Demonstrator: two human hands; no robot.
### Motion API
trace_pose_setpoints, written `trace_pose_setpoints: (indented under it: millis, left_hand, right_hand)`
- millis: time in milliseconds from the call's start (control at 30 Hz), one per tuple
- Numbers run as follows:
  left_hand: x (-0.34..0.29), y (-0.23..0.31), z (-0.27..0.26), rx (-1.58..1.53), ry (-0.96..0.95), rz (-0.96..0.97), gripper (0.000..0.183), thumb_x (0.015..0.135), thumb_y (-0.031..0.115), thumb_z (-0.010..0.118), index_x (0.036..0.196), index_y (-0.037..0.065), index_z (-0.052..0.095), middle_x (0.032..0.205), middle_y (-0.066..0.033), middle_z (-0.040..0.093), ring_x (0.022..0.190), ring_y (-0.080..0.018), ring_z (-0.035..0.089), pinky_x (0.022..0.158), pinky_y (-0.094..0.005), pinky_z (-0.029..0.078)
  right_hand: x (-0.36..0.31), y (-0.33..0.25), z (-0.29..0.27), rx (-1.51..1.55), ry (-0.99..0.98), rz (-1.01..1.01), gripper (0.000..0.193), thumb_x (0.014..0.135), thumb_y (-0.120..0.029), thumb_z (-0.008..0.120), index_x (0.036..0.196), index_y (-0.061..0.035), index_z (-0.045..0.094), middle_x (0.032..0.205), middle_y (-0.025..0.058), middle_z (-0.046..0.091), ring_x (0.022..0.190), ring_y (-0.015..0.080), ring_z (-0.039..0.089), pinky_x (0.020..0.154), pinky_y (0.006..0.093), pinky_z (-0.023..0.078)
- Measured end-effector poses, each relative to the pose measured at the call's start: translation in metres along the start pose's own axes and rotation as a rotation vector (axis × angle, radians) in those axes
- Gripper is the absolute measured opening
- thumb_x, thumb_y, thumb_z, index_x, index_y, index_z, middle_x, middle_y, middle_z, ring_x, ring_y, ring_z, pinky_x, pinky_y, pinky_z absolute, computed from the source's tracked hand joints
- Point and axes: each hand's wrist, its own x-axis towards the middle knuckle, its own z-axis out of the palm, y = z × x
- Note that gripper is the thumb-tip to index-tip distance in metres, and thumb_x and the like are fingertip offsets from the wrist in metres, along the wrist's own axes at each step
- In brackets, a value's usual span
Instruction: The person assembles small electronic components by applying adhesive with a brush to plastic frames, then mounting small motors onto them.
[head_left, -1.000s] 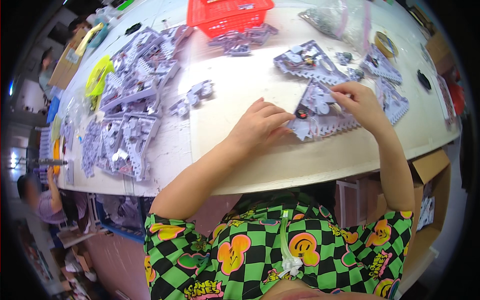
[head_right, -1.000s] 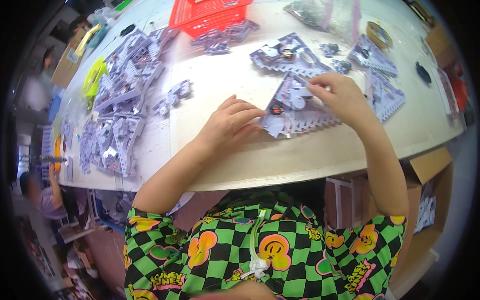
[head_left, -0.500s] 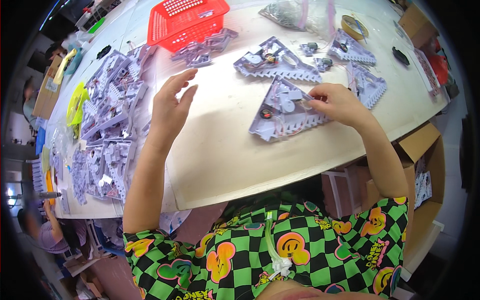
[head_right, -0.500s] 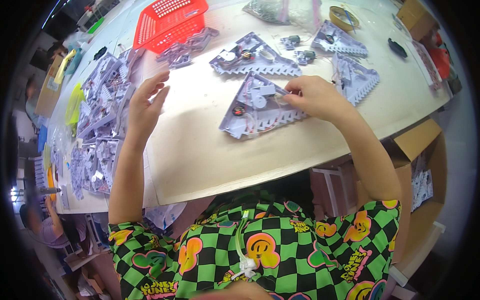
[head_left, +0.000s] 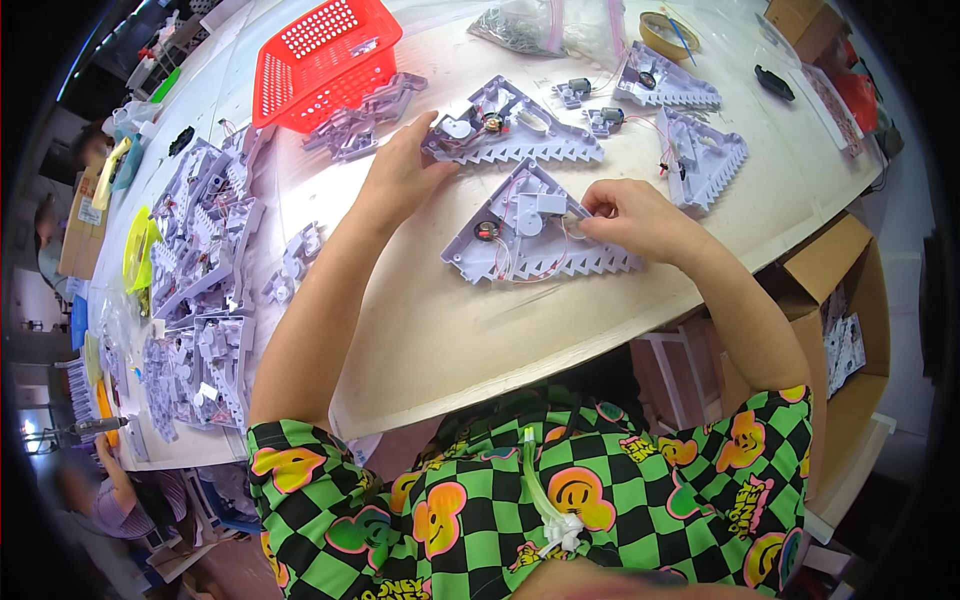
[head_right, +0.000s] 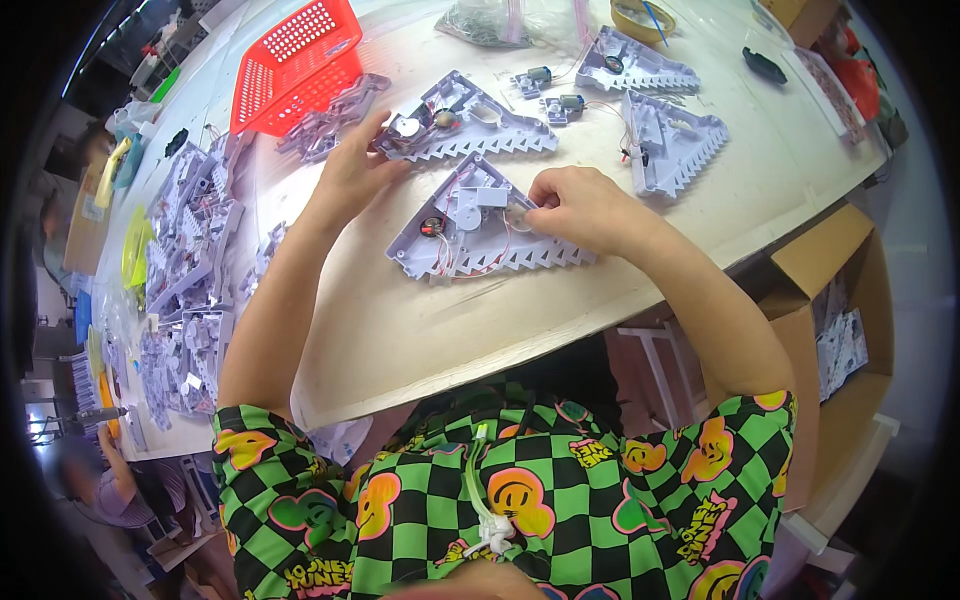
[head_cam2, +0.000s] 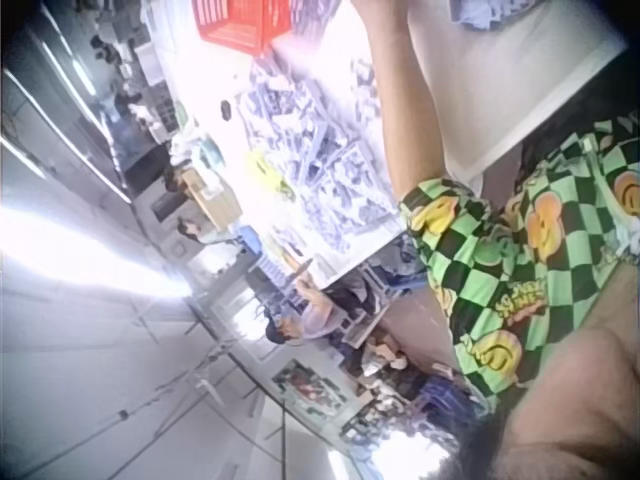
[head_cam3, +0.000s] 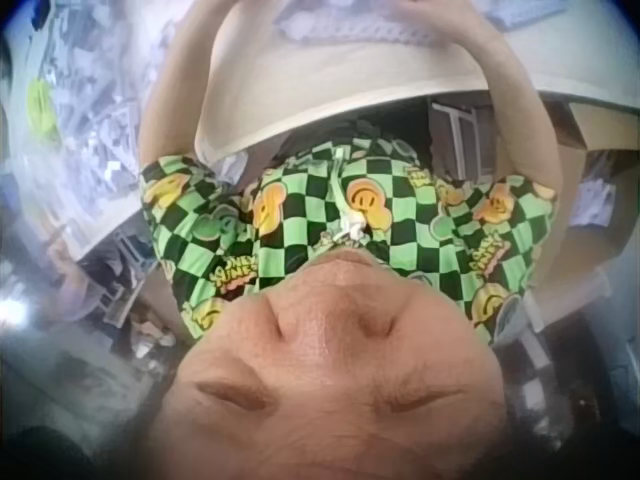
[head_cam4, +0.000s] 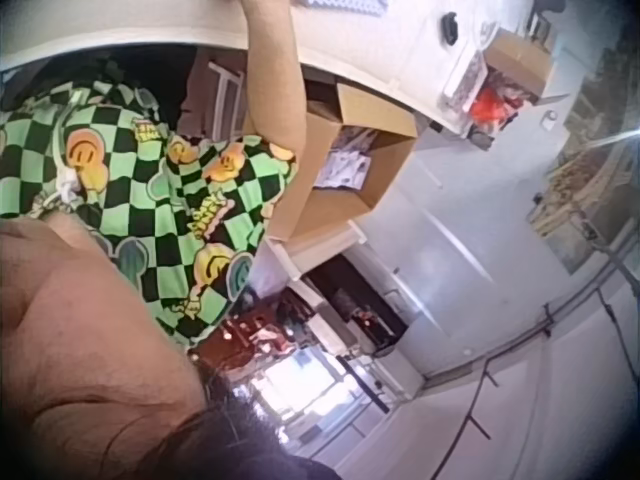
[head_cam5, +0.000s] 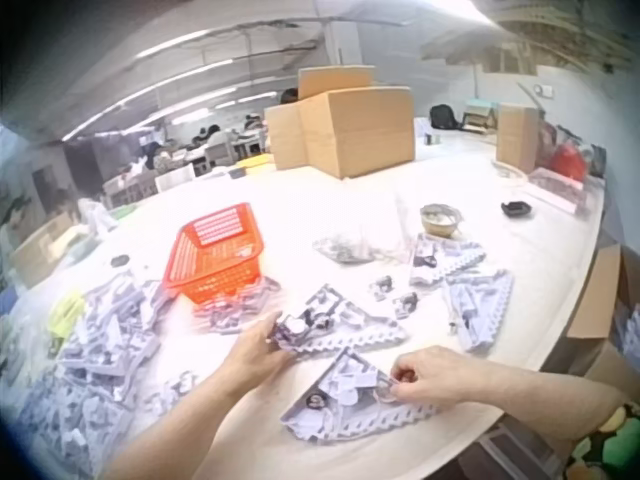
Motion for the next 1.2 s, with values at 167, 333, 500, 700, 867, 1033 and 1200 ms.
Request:
trace_pose_setpoints:
  millis: [167,333,500,700,867,1033,1200]
  left_hand:
    - [-0.003,-0.008,0.0,0.133,0.073,0.002,0.059,0.074,0.015,0.072,0.125,-0.004,0.048,0.103,-0.0194,0.059,0.086,-0.0279,0.06,0.079,-0.0349,0.047]
    - [-0.009,0.005,-0.007,0.161,0.097,-0.135,0.059,0.075,0.02,0.071,0.126,0.001,0.049,0.11,-0.0183,0.06,0.09,-0.0257,0.062,0.081,-0.0336,0.048]
    - [-0.02,0.0,-0.003,0.381,0.146,-0.162,0.062,0.077,0.035,0.069,0.125,0.002,0.049,0.107,-0.0174,0.06,0.092,-0.0298,0.061,0.08,-0.0371,0.048]
    - [-0.026,0.015,0.007,0.513,0.161,-0.093,0.057,0.077,0.043,0.067,0.111,-0.001,0.053,0.095,-0.0153,0.06,0.089,-0.0299,0.06,0.074,-0.0396,0.049]
    - [-0.028,0.024,0.011,0.5,0.118,-0.13,0.059,0.081,0.045,0.063,0.118,0.002,0.053,0.098,-0.0155,0.061,0.093,-0.0308,0.06,0.08,-0.0406,0.048]
    - [-0.027,0.024,0.019,0.505,0.146,-0.098,0.057,0.08,0.044,0.064,0.114,0.0,0.053,0.094,-0.014,0.061,0.09,-0.0291,0.059,0.076,-0.0398,0.047]
    - [-0.028,0.031,0.02,0.473,0.183,-0.029,0.053,0.077,0.04,0.067,0.109,0.0,0.056,0.088,-0.0134,0.061,0.084,-0.0289,0.06,0.07,-0.04,0.047]
  right_hand:
    - [0.004,0.01,0.005,0.394,-0.21,0.124,0.026,0.077,-0.024,0.065,0.087,0.0001,0.065,0.079,0.0049,0.064,0.07,0.0118,0.058,0.063,0.0274,0.046]
    - [-0.002,0.022,0.005,0.631,-0.251,0.166,0.019,0.08,-0.02,0.063,0.089,-0.0023,0.062,0.073,-0.0005,0.057,0.062,0.007,0.051,0.055,0.0228,0.041]
    - [-0.005,0.021,0.007,0.834,-0.162,0.166,0.02,0.083,-0.02,0.062,0.092,-0.0019,0.059,0.068,-0.0026,0.052,0.056,0.0041,0.044,0.049,0.0201,0.035]
    - [0.005,0.005,0.008,0.889,0.041,0.07,0.021,0.086,-0.023,0.06,0.091,-0.0032,0.057,0.067,-0.0018,0.052,0.054,0.0043,0.046,0.049,0.0193,0.037]
    - [0.047,-0.003,0.021,0.977,0.178,0.093,0.017,0.089,-0.025,0.056,0.094,-0.0083,0.054,0.075,-0.0037,0.056,0.058,0.0041,0.05,0.058,0.0219,0.047]
    - [0.076,-0.024,0.03,1.114,0.262,0.142,0.019,0.087,-0.022,0.061,0.092,-0.0047,0.056,0.071,-0.0008,0.057,0.059,0.0072,0.052,0.059,0.0268,0.051]
    - [0.095,-0.025,0.042,1.18,0.262,0.13,0.02,0.086,-0.022,0.062,0.092,-0.0043,0.056,0.076,0.0015,0.058,0.062,0.0094,0.053,0.06,0.0281,0.052]
